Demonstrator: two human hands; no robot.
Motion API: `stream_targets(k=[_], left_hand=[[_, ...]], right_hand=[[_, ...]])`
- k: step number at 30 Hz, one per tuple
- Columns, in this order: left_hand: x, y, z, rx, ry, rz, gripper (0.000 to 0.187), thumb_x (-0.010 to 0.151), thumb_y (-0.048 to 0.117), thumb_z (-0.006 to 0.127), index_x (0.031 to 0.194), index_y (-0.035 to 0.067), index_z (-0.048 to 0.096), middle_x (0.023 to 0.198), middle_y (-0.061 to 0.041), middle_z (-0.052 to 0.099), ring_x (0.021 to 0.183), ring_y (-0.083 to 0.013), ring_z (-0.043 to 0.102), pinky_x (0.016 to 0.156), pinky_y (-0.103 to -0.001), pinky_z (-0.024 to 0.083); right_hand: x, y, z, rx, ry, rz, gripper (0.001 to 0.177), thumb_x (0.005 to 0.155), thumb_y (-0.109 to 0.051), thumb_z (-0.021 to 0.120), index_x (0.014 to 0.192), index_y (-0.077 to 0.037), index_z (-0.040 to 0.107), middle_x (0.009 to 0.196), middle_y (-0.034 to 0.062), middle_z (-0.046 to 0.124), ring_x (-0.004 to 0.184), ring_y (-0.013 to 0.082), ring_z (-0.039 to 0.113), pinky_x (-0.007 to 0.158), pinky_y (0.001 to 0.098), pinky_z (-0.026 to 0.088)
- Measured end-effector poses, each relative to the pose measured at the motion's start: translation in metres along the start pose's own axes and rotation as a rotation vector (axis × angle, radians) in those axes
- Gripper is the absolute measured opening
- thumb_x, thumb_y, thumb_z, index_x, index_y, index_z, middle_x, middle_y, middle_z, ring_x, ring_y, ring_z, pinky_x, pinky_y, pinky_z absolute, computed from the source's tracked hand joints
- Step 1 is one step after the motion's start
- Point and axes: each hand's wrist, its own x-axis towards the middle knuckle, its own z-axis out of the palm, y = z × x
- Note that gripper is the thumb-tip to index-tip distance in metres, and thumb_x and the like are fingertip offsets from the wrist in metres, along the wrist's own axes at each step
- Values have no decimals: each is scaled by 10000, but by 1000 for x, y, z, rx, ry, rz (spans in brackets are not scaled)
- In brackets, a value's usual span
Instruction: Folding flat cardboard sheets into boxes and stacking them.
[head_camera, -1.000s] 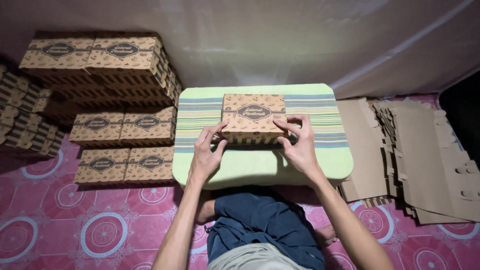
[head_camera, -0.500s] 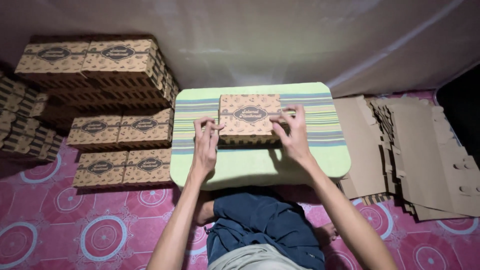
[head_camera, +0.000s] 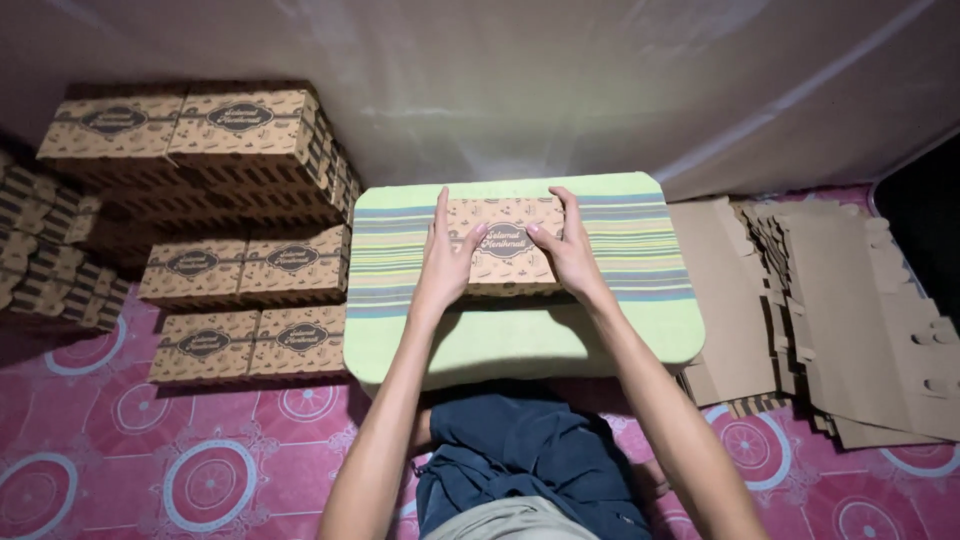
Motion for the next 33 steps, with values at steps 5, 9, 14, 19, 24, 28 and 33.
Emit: stream_targets(k=[5,9,14,19,24,28,33], left_hand=[[-22,19,-9,-51,-3,85,704,1047,456,470,1633,167,206,1597,-341,282,1476,-567,198,1154,-757,204],[-33,15,-13,-189,-43,165,575,1109,327,255,1642,153,129,1633,-360,180,1456,-612,187,1155,-771,184],[-28,-29,-1,-233,6,193,505,1084,386,289,1523,153,379,1548,-270,379,1413,-523,379,1159,-666,296],[-40,-17,15,-272,169,119,513,1061,475,379,1445,168,528,1474,-224,494,1396,-457,461,1171,-579,346],[-46,-22,64,-242,660,22,452,1006,373,620,1395,178,500,1357,-184,413,1262,-473,576,1124,-556,425],[-50,-20,101,-170,721,50,839,899,395,748,1544,134,279,1480,-176,294,1466,-403,284,1245,-517,172],[-61,-26,151,-331,499,-90,1420,710,470,885,1573,-35,-123,1612,-386,-61,1535,-474,-22,1246,-581,-29]], right_hand=[[-17,6,2,135,42,-146,624,996,-337,583,1555,-200,343,1558,288,348,1476,500,276,1211,617,210],[-33,14,4,121,103,-237,792,938,-444,566,1616,-179,253,1573,295,262,1488,525,161,1196,689,140],[-29,25,4,138,89,-175,687,943,-433,557,1581,-253,377,1512,202,341,1441,441,294,1179,613,236],[-31,15,4,185,138,-196,653,945,-432,543,1567,-282,415,1469,159,383,1365,373,405,1160,558,299],[-29,23,2,215,209,-230,627,959,-412,522,1561,-282,405,1372,184,428,1266,367,508,1138,510,349],[-28,20,2,262,248,-237,624,959,-410,512,1555,-270,395,1370,172,463,1245,334,526,1126,516,356],[-21,34,1,199,295,-301,621,962,-416,494,1546,-230,394,1469,175,467,1340,342,482,1157,507,314]])
